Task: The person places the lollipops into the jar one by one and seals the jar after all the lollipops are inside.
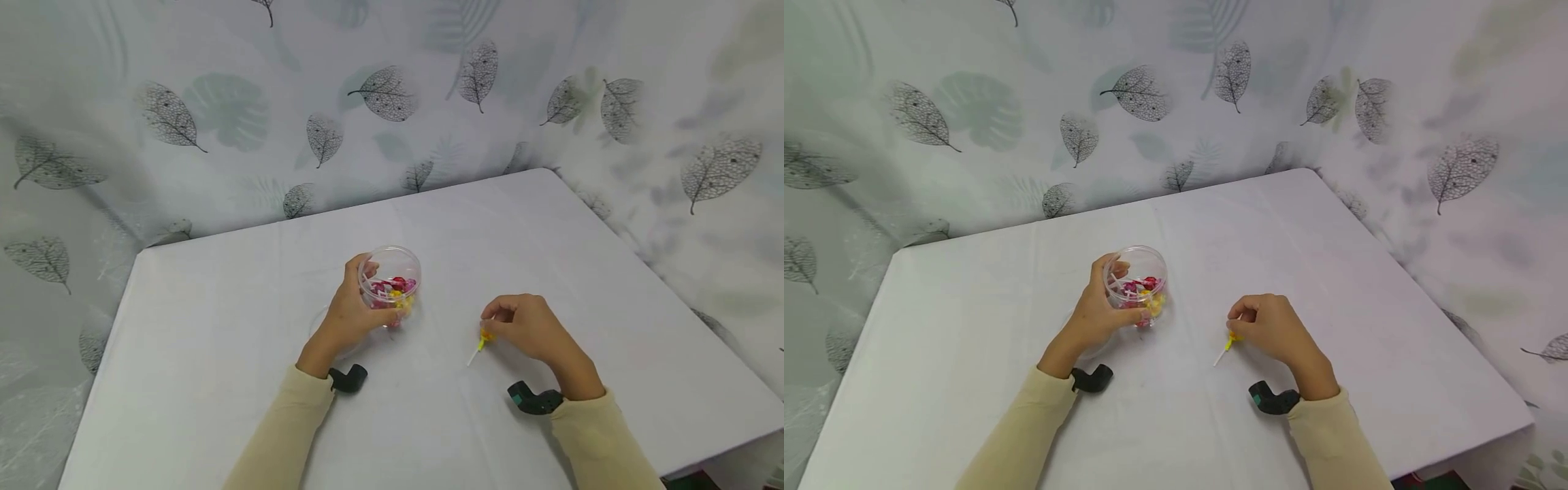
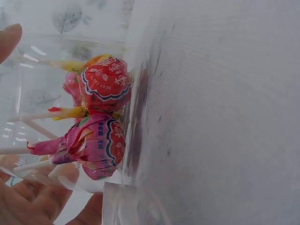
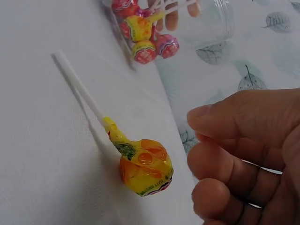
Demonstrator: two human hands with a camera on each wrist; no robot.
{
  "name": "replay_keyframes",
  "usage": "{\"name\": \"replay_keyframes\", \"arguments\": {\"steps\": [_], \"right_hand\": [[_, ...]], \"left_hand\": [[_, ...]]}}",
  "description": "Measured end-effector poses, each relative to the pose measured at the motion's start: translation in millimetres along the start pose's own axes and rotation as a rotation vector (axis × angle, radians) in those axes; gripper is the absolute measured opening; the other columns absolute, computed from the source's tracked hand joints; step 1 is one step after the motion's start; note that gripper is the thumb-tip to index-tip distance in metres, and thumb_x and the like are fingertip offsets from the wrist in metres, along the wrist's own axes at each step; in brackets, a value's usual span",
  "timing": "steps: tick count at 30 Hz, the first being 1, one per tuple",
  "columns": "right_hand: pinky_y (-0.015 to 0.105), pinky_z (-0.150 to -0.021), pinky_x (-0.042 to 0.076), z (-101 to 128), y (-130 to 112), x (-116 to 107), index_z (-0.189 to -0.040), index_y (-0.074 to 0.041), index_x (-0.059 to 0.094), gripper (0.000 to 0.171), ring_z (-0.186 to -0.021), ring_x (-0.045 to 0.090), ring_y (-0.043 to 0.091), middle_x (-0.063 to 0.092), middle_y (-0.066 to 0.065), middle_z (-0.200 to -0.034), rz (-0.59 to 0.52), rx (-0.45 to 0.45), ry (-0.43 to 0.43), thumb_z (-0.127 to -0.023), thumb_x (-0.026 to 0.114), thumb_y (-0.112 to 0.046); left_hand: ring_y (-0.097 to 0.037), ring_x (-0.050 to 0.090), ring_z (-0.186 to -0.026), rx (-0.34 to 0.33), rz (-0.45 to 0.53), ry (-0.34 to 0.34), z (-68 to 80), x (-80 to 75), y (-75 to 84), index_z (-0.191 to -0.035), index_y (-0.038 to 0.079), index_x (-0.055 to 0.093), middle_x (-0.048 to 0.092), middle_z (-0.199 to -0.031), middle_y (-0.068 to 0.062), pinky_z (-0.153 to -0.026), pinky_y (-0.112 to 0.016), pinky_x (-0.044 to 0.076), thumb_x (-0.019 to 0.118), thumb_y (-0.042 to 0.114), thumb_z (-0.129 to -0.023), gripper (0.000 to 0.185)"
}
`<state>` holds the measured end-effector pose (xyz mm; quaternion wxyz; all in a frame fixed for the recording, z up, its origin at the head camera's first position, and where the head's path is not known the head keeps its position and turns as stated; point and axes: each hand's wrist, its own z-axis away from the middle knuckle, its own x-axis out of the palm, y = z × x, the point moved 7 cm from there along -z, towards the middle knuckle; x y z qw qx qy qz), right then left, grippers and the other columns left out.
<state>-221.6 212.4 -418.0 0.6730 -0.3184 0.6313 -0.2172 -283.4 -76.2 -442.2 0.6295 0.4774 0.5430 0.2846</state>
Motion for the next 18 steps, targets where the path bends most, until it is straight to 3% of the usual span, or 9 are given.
{"name": "replay_keyframes", "arguments": {"steps": [5,12,18], "right_hand": [[0.028,-0.058,0.041,1,4,8,-0.086,-0.015,0.077,0.004,-0.070,0.052,0.016,0.061,-0.005,-0.070,0.053,0.026,-0.055,-0.089,0.079,-0.016],[0.032,-0.059,0.044,0,7,10,-0.096,-0.015,0.075,0.010,-0.070,0.054,0.016,0.064,-0.003,-0.078,0.131,0.027,-0.034,-0.089,0.080,-0.020],[0.034,-0.064,0.049,-1,6,13,-0.104,-0.011,0.075,0.016,-0.080,0.059,0.021,0.066,0.003,-0.087,0.144,0.047,-0.049,-0.088,0.077,-0.011]], "left_hand": [[-0.024,0.044,-0.144,-0.004,0.006,-0.002,-0.6,-1.0,-1.7,-0.158,0.031,0.020,0.046,-0.159,0.000,-0.119,-0.053,0.035,0.095,0.031,-0.076,0.111],[-0.025,0.043,-0.146,0.007,0.031,-0.012,-1.9,-0.1,-2.2,-0.158,0.030,0.020,0.044,-0.160,-0.005,-0.120,-0.054,0.035,0.095,0.031,-0.075,0.112],[-0.023,0.045,-0.144,0.011,0.040,-0.012,-1.2,0.2,-1.6,-0.158,0.031,0.021,0.045,-0.158,0.001,-0.119,-0.053,0.036,0.096,0.031,-0.075,0.111]]}}
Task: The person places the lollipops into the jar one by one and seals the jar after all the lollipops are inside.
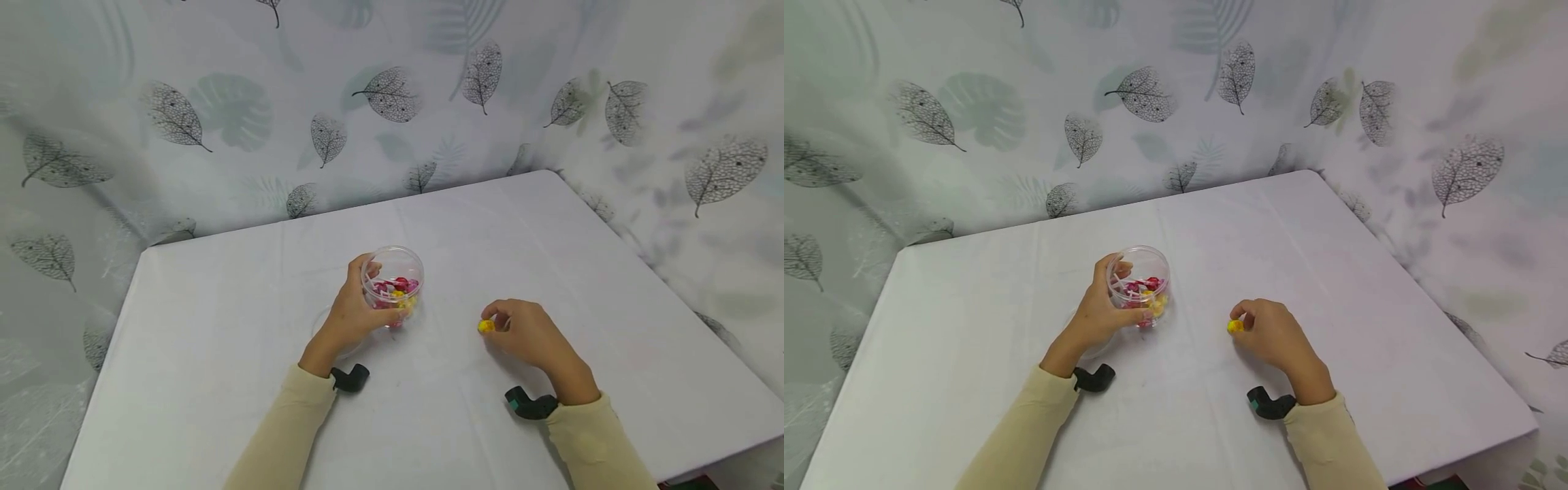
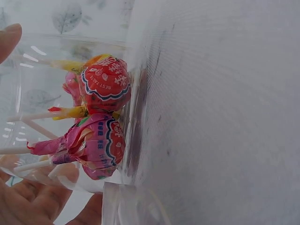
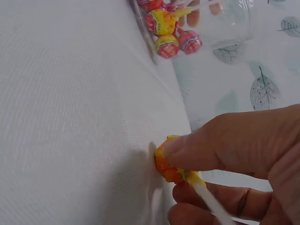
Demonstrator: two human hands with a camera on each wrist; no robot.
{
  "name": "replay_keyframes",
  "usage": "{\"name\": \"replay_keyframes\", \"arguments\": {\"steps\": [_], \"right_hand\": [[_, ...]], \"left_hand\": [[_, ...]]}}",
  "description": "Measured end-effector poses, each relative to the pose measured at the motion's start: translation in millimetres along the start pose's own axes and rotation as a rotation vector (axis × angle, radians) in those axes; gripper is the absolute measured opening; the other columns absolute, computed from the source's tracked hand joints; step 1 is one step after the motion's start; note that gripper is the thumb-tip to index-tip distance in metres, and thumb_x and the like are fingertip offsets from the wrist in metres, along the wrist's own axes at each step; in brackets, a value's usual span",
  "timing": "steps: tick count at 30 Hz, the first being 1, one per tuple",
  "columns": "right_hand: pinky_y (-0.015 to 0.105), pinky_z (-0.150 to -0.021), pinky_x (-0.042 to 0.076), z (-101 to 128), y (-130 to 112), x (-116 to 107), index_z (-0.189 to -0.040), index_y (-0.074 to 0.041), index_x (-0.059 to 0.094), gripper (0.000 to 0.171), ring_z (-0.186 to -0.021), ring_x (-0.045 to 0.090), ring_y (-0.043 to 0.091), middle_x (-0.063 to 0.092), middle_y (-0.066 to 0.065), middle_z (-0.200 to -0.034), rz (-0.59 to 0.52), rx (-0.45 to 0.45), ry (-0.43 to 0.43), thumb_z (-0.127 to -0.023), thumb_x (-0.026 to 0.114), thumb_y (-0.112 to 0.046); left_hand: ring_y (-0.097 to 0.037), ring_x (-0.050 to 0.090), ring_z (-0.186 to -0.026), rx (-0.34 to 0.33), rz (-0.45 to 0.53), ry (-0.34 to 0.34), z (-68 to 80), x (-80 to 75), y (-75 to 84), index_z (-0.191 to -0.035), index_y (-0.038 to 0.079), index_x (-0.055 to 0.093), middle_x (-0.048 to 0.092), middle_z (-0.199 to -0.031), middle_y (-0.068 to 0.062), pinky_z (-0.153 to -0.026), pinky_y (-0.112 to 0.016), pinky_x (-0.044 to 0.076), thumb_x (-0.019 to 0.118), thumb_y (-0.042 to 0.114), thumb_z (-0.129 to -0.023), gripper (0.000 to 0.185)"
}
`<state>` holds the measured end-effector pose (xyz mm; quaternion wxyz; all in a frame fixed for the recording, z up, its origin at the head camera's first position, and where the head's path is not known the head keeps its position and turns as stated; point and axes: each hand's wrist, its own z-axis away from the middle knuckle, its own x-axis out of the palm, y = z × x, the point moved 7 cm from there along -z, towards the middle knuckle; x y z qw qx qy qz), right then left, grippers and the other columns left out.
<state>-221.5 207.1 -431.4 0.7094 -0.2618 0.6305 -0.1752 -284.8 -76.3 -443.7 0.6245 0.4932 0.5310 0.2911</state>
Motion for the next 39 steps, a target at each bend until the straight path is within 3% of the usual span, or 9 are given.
{"name": "replay_keyframes", "arguments": {"steps": [6,10,18,31,39], "right_hand": [[0.042,-0.075,0.059,0,0,-2,-0.099,-0.010,0.077,0.017,-0.091,0.071,0.029,0.075,0.009,-0.100,-0.023,-0.014,0.061,-0.088,0.070,0.000],[0.043,-0.076,0.061,0,3,-3,-0.097,-0.009,0.078,0.014,-0.094,0.075,0.032,0.076,0.013,-0.108,-0.065,-0.006,0.092,-0.089,0.071,0.000],[0.037,-0.069,0.060,1,3,-9,-0.095,-0.010,0.079,0.013,-0.091,0.076,0.031,0.078,0.015,-0.106,-0.109,-0.009,0.141,-0.088,0.071,-0.002],[0.021,-0.067,0.057,1,-14,-26,-0.093,-0.007,0.078,0.013,-0.082,0.077,0.025,0.079,0.012,-0.097,-0.245,-0.143,0.328,-0.087,0.076,0.005],[0.014,-0.068,0.055,-4,-31,-35,-0.092,-0.006,0.078,0.015,-0.077,0.074,0.015,0.079,0.010,-0.093,-0.255,-0.224,0.425,-0.086,0.076,0.007]], "left_hand": [[-0.024,0.045,-0.144,-0.006,-0.015,0.006,0.4,-0.2,1.5,-0.158,0.032,0.021,0.045,-0.159,-0.001,-0.118,-0.053,0.037,0.095,0.032,-0.075,0.111],[-0.023,0.045,-0.143,-0.028,-0.018,0.011,0.6,-0.5,-0.2,-0.157,0.033,0.022,0.045,-0.158,0.003,-0.119,-0.054,0.036,0.096,0.036,-0.074,0.112],[-0.024,0.046,-0.142,-0.037,-0.020,0.014,0.9,-0.5,-0.4,-0.157,0.035,0.022,0.045,-0.158,0.004,-0.117,-0.055,0.038,0.097,0.038,-0.073,0.113],[-0.022,0.045,-0.143,-0.037,-0.019,0.029,1.5,-1.9,0.5,-0.157,0.036,0.023,0.046,-0.158,0.004,-0.118,-0.055,0.036,0.096,0.033,-0.074,0.110],[-0.024,0.046,-0.143,-0.002,-0.009,0.014,1.7,-1.5,1.3,-0.158,0.033,0.023,0.045,-0.159,0.000,-0.118,-0.054,0.037,0.096,0.032,-0.075,0.110]]}}
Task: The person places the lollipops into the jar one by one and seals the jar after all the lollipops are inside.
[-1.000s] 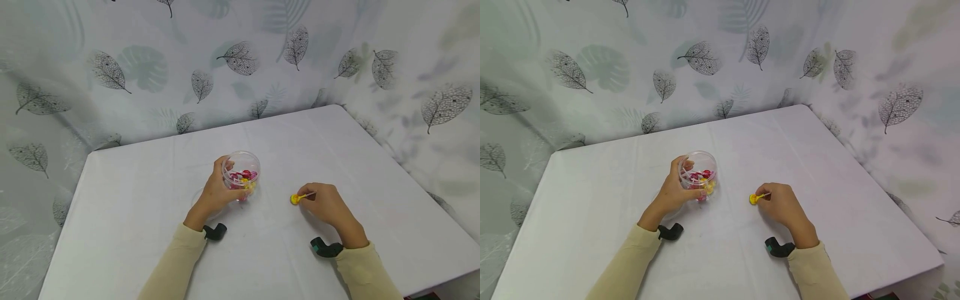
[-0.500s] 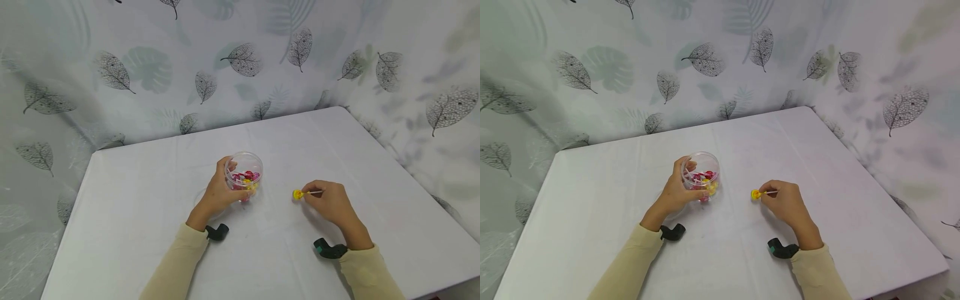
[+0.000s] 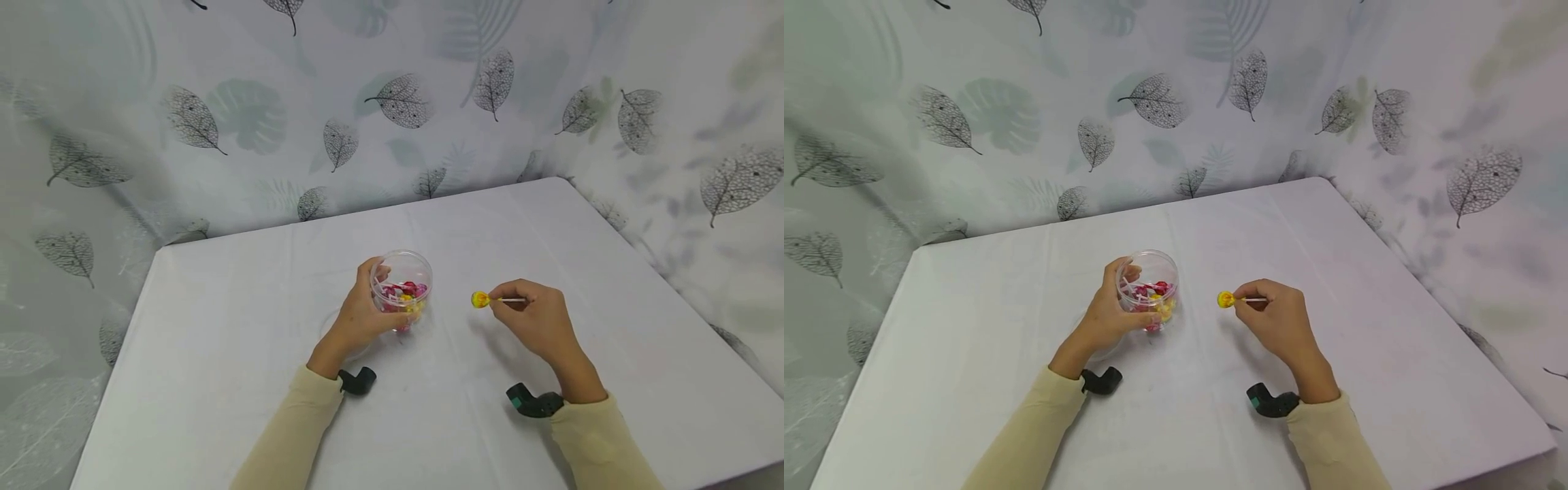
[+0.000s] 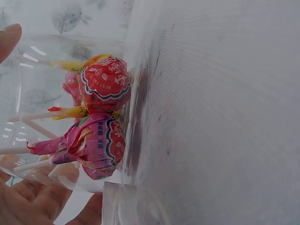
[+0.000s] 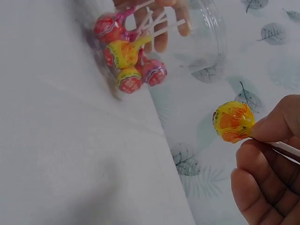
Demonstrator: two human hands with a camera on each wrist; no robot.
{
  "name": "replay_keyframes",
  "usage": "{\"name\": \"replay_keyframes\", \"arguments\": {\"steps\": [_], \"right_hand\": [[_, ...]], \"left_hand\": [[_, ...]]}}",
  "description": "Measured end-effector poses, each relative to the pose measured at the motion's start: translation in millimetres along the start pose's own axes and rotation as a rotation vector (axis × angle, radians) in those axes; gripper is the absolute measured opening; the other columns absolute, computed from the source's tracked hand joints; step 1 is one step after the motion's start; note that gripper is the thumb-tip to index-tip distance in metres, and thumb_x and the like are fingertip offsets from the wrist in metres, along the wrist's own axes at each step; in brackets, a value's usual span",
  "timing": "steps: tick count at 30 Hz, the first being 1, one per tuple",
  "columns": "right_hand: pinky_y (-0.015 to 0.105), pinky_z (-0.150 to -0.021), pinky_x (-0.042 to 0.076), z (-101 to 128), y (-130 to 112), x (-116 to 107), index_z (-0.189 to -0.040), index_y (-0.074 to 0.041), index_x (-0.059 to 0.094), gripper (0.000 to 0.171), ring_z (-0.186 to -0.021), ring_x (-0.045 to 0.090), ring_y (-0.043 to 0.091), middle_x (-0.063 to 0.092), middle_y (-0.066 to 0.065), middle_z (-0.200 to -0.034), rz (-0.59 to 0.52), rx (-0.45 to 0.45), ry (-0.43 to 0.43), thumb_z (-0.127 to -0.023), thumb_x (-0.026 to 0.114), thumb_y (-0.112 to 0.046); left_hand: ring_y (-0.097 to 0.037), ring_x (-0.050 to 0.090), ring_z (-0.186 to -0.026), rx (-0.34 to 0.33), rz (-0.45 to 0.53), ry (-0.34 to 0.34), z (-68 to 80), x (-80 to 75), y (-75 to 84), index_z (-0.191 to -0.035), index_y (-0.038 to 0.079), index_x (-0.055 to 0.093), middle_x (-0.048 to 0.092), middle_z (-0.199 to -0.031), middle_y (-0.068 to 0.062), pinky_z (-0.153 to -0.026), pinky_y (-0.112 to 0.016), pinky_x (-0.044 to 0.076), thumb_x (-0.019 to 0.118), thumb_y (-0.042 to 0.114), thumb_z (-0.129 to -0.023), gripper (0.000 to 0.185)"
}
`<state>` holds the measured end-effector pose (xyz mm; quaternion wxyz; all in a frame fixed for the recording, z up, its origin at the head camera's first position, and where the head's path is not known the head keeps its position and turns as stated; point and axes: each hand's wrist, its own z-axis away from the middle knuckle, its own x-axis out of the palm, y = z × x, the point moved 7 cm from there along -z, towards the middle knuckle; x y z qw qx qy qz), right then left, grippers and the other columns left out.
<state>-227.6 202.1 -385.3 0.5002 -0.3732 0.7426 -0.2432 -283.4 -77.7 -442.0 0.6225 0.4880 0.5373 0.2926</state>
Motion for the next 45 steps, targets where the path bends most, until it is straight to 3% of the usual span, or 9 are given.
{"name": "replay_keyframes", "arguments": {"steps": [8,16,23,45], "right_hand": [[0.016,-0.066,0.055,-9,-13,2,-0.092,-0.006,0.078,0.014,-0.076,0.071,0.007,0.079,0.010,-0.092,-0.035,-0.054,0.027,-0.086,0.075,0.007],[0.013,-0.069,0.054,-19,-30,4,-0.090,-0.004,0.078,0.016,-0.076,0.070,0.003,0.079,0.008,-0.090,-0.054,-0.123,0.053,-0.085,0.074,0.010],[0.013,-0.070,0.054,-25,-42,8,-0.089,-0.004,0.078,0.015,-0.076,0.070,0.004,0.078,0.007,-0.089,-0.076,-0.169,0.054,-0.084,0.074,0.010],[0.017,-0.072,0.057,-48,-70,29,-0.087,-0.005,0.078,0.015,-0.077,0.071,0.010,0.077,0.006,-0.088,-0.181,-0.223,0.000,-0.085,0.073,0.010]], "left_hand": [[-0.028,0.045,-0.144,0.005,-0.006,0.002,-0.8,0.6,-0.5,-0.157,0.034,0.023,0.044,-0.160,-0.006,-0.118,-0.056,0.036,0.096,0.033,-0.074,0.110],[-0.030,0.044,-0.146,-0.007,0.005,0.000,-0.3,0.3,-0.9,-0.156,0.034,0.024,0.045,-0.161,-0.004,-0.119,-0.056,0.035,0.095,0.028,-0.075,0.108],[-0.022,0.046,-0.142,-0.034,-0.020,0.015,0.8,0.3,-0.1,-0.157,0.036,0.023,0.045,-0.157,0.005,-0.118,-0.055,0.037,0.097,0.037,-0.073,0.112],[-0.024,0.048,-0.141,-0.017,-0.002,-0.003,-0.3,-0.1,-1.8,-0.158,0.033,0.023,0.044,-0.160,-0.003,-0.118,-0.054,0.037,0.095,0.036,-0.074,0.111]]}}
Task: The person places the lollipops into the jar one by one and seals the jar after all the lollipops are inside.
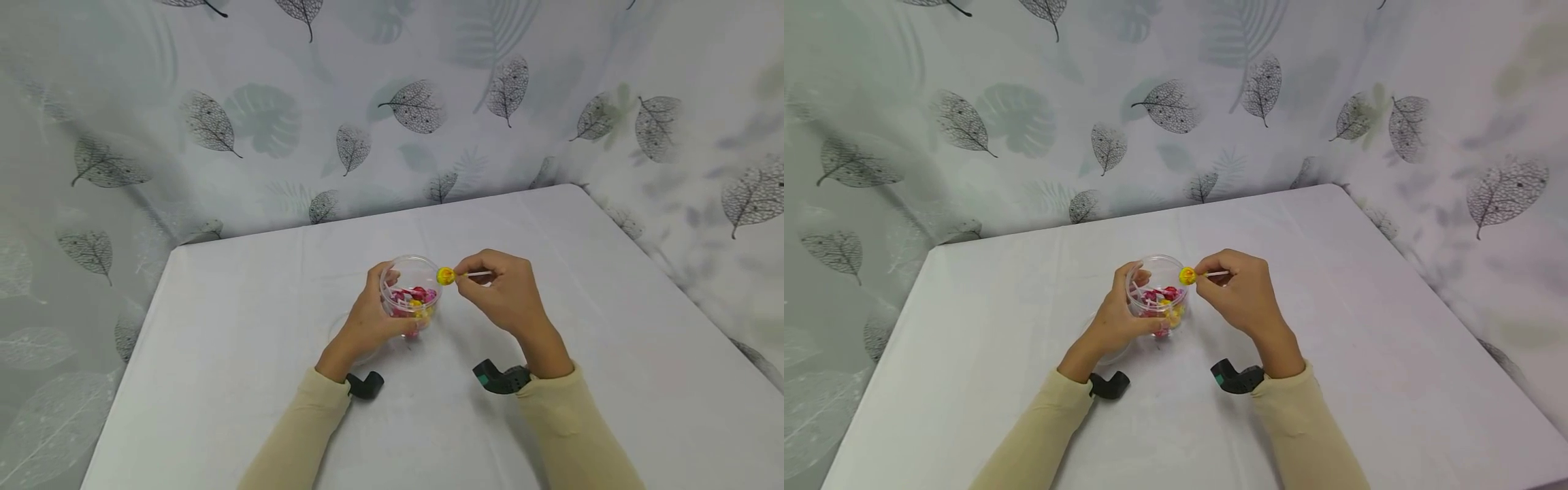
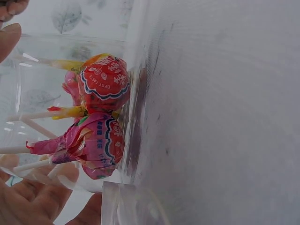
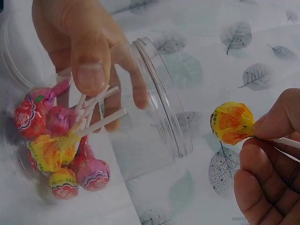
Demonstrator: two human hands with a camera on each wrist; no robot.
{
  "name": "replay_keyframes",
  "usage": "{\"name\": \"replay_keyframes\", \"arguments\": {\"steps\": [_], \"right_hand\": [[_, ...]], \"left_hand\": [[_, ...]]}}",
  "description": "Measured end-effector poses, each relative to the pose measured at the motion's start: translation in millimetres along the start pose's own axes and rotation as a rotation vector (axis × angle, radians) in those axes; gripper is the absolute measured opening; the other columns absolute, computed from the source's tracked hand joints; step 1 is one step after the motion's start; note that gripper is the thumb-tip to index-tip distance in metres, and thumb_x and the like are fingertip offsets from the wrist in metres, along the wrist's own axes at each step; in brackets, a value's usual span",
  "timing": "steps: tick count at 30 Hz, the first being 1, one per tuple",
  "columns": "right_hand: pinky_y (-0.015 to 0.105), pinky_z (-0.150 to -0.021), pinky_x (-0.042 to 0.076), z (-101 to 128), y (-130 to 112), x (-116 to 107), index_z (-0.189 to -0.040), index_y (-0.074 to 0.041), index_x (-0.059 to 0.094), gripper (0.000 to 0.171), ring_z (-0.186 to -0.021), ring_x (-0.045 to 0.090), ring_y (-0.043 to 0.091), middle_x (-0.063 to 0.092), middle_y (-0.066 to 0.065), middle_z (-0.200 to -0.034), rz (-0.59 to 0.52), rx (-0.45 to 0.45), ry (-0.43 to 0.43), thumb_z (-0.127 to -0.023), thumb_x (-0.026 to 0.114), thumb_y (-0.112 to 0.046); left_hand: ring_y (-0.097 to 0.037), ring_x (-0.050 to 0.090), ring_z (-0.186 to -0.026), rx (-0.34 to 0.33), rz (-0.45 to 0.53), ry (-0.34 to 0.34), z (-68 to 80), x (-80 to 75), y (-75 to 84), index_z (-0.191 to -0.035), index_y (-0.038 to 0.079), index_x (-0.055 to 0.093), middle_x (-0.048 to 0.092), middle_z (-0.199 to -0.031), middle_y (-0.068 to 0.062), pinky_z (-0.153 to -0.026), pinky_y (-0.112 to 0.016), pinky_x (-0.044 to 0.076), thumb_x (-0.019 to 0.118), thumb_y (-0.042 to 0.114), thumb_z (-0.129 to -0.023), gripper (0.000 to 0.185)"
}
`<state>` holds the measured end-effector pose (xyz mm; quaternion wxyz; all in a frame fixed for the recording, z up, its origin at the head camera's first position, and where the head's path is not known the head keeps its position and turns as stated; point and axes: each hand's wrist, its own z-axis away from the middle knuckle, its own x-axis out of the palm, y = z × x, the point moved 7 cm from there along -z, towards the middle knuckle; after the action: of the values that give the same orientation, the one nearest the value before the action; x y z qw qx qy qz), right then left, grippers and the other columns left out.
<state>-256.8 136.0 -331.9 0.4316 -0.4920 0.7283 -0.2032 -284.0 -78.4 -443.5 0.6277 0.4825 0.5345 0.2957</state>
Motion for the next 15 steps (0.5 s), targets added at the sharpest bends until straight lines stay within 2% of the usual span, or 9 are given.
{"name": "replay_keyframes", "arguments": {"steps": [9,15], "right_hand": [[0.019,-0.072,0.057,-10,-7,9,-0.087,-0.005,0.078,0.014,-0.080,0.072,0.016,0.078,0.004,-0.088,0.030,-0.025,-0.055,-0.085,0.073,0.008],[0.022,-0.072,0.058,-15,-11,12,-0.088,-0.005,0.078,0.011,-0.081,0.073,0.017,0.078,0.004,-0.090,0.056,-0.029,-0.083,-0.086,0.074,0.005]], "left_hand": [[-0.026,0.047,-0.143,0.003,0.018,-0.008,0.1,-0.7,0.1,-0.158,0.032,0.023,0.044,-0.161,-0.006,-0.119,-0.054,0.036,0.095,0.029,-0.075,0.109],[-0.021,0.050,-0.139,-0.005,0.012,-0.011,0.8,-0.4,0.1,-0.158,0.033,0.023,0.044,-0.161,-0.004,-0.118,-0.051,0.039,0.095,0.030,-0.075,0.109]]}}
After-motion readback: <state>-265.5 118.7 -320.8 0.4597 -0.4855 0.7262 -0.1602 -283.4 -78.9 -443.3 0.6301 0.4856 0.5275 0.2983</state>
